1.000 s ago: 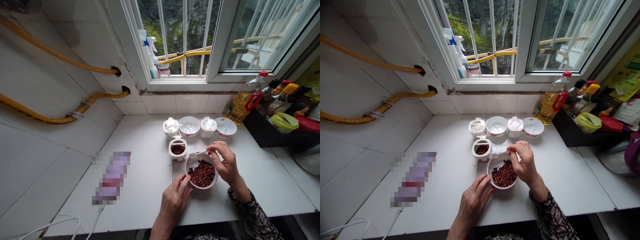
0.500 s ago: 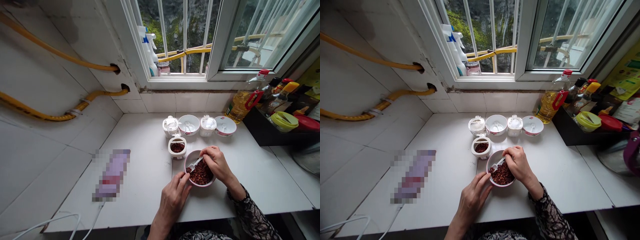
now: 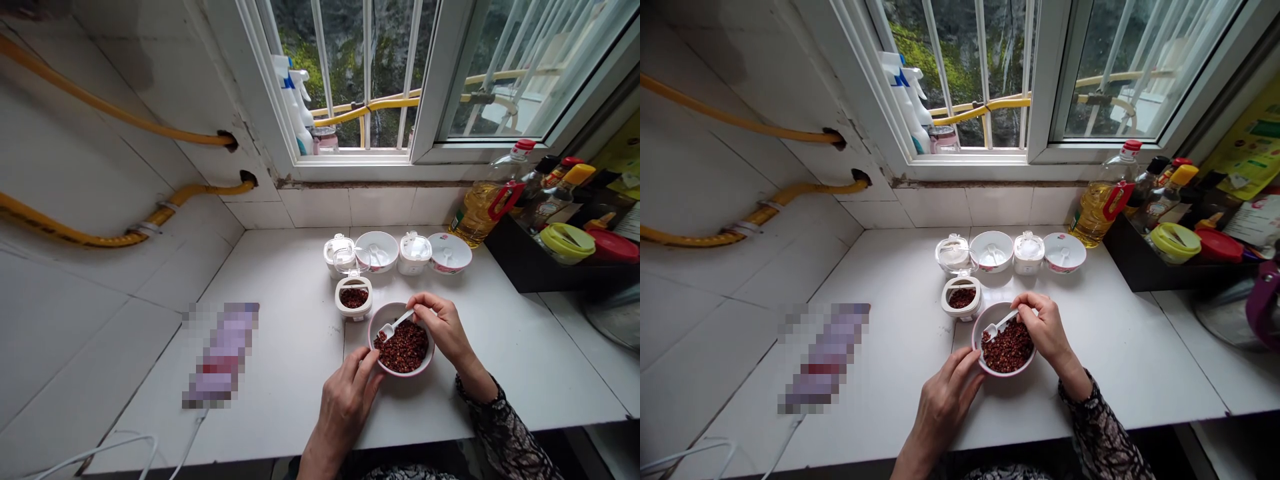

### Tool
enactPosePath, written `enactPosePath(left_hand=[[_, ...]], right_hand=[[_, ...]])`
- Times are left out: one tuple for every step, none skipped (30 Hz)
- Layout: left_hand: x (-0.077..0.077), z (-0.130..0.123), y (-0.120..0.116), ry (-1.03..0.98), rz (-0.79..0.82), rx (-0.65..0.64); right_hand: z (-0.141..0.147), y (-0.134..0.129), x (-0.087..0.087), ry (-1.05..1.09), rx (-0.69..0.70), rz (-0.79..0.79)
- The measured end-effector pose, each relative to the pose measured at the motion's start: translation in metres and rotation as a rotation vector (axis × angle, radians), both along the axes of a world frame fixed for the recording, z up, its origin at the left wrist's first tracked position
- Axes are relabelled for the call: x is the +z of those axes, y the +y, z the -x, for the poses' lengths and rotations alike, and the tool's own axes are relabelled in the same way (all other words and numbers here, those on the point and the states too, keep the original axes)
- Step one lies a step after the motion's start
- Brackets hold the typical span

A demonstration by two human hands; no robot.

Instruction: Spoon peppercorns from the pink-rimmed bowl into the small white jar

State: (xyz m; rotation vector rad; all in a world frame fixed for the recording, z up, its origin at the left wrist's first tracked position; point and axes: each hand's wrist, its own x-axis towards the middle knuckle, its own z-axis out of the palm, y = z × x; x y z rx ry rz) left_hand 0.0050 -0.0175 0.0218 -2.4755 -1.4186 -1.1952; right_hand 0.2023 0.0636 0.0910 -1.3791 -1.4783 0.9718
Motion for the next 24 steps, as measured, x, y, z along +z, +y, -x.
enactPosePath(left_hand=[[0.0, 0.0, 0.0, 0.0, 0.0, 0.001], [0.0, 0.0, 0.0, -0.001, -0.003, 0.003], [0.0, 0.0, 0.001, -0.002, -0.006, 0.006], [0.0, 0.0, 0.001, -0.002, -0.008, 0.007], [-0.001, 0.0, 0.001, -0.003, -0.01, 0.008], [-0.001, 0.0, 0.001, -0.004, -0.012, 0.008], [-0.001, 0.0, 0.001, -0.005, -0.013, 0.008], [-0.002, 0.0, 0.001, -0.005, -0.013, 0.009], [-0.002, 0.0, 0.001, -0.004, -0.013, 0.011], [-0.002, 0.0, 0.001, -0.003, -0.014, 0.013], [-0.003, 0.0, 0.001, -0.001, -0.014, 0.016], [-0.003, 0.0, 0.0, 0.0, -0.013, 0.017], [-0.003, 0.0, 0.0, 0.0, -0.013, 0.018], [-0.003, -0.001, 0.0, -0.001, -0.012, 0.016], [-0.003, -0.001, 0.0, -0.003, -0.008, 0.012], [-0.002, -0.001, 0.0, -0.008, -0.004, 0.008], [-0.002, -0.001, 0.0, -0.012, 0.004, 0.001], [-0.001, -0.001, 0.0, -0.018, 0.017, -0.004], [-0.001, -0.001, 0.0, -0.023, 0.025, -0.006], [0.0, -0.001, 0.001, -0.028, 0.032, -0.007], [0.0, -0.002, 0.001, -0.032, 0.038, -0.008], [0.0, -0.002, 0.001, -0.035, 0.042, -0.009], [0.001, -0.002, 0.001, -0.037, 0.043, -0.01], [0.001, -0.002, 0.001, -0.038, 0.041, -0.01]], right_hand=[[0.0, 0.0, 0.0, -0.004, -0.004, 0.003], [0.001, 0.0, 0.0, -0.003, -0.006, 0.007], [0.001, 0.0, 0.0, 0.004, -0.007, 0.015], [0.001, 0.0, 0.0, 0.014, -0.009, 0.027], [0.001, 0.0, 0.0, 0.028, -0.012, 0.041], [0.001, 0.001, 0.0, 0.046, -0.014, 0.058], [0.001, 0.001, 0.0, 0.067, -0.015, 0.076], [0.0, 0.001, 0.0, 0.09, -0.015, 0.094], [0.0, 0.002, 0.0, 0.11, -0.015, 0.107], [0.0, 0.002, 0.0, 0.127, -0.018, 0.113], [-0.001, 0.002, -0.001, 0.141, -0.02, 0.116], [-0.001, 0.003, -0.001, 0.153, -0.023, 0.117], [-0.001, 0.003, -0.002, 0.164, -0.027, 0.117], [-0.001, 0.004, -0.002, 0.175, -0.03, 0.116], [-0.001, 0.004, -0.003, 0.185, -0.032, 0.113], [-0.001, 0.005, -0.003, 0.192, -0.034, 0.104], [0.0, 0.005, -0.004, 0.194, -0.037, 0.09], [0.001, 0.006, -0.004, 0.19, -0.041, 0.068], [0.003, 0.006, -0.003, 0.179, -0.045, 0.04], [0.005, 0.006, -0.003, 0.163, -0.05, 0.009], [0.008, 0.006, -0.002, 0.144, -0.051, -0.022], [0.011, 0.006, -0.001, 0.127, -0.047, -0.05], [0.014, 0.006, 0.001, 0.112, -0.04, -0.077], [0.018, 0.005, 0.002, 0.096, -0.033, -0.105]])
